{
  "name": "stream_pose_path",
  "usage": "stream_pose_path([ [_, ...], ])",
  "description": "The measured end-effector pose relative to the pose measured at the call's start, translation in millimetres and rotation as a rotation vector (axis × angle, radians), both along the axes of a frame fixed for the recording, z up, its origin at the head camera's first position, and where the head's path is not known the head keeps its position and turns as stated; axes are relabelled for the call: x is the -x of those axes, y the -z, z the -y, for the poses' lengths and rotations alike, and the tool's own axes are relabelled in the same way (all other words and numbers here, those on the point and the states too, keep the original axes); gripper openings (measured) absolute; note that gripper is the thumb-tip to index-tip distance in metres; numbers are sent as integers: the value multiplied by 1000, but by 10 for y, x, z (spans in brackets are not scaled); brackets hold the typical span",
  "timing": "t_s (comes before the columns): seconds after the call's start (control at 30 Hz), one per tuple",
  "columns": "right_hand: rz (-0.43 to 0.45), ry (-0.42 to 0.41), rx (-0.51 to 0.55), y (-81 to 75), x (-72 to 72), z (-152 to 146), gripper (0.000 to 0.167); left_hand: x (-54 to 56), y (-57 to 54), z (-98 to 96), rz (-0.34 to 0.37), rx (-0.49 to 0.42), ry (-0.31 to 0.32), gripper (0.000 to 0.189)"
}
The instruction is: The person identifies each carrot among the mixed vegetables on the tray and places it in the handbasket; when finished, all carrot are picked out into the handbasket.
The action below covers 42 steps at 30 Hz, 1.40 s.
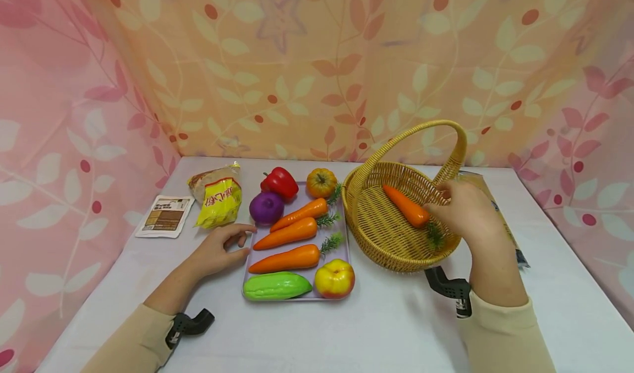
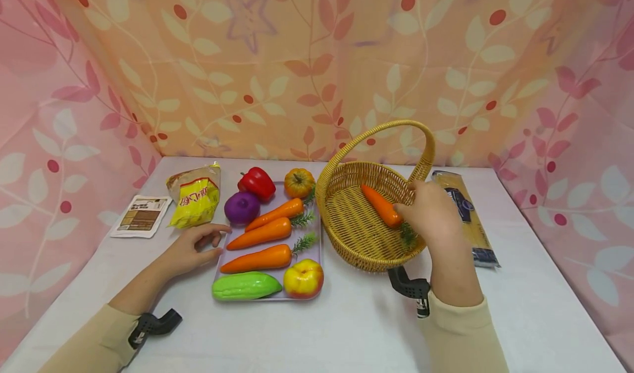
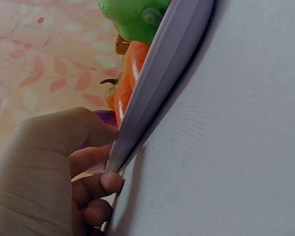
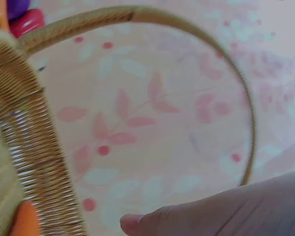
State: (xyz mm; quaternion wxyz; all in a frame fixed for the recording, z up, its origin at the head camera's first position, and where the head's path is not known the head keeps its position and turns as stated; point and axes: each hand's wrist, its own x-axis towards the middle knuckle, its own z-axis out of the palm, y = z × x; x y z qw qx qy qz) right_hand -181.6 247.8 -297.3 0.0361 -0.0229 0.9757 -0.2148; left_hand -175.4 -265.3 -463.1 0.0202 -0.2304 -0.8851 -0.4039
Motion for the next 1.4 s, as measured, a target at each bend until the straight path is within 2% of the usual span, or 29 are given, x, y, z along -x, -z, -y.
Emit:
stream_pose_path([
  [0.17, -108, -16, 29, -144, -162, 29, 61, 1, 6, 4, 2, -9, 5, 39],
  [0.43, -275, -61, 92, -289, -428, 256, 65, -16, -35, -39, 11, 9, -12, 41],
  [0.53, -337, -101, 102, -323, -523, 383, 65, -60, -116, -84, 19, 1, -8, 41],
  [0.73, -438, -223, 110, -304, -670, 673, 62, -179, -374, -179, 40, 0, 2, 39],
  [0.87, -507, -321, 107, -241, -713, 839, 58, -198, -424, -194, 26, -2, 13, 38],
  [0.93, -510, -363, 106, -197, -727, 916, 57, -193, -415, -192, 18, -7, 20, 38],
  [1.13, -422, -463, 85, -24, -729, 1199, 60, -189, -423, -191, 16, -6, 22, 37],
  [1.23, -372, -520, 64, 115, -656, 1345, 57, -195, -436, -196, 14, -11, 25, 37],
  [1.4, -231, -619, 89, 449, -431, 1533, 49, -205, -428, -198, 8, -26, 26, 36],
])
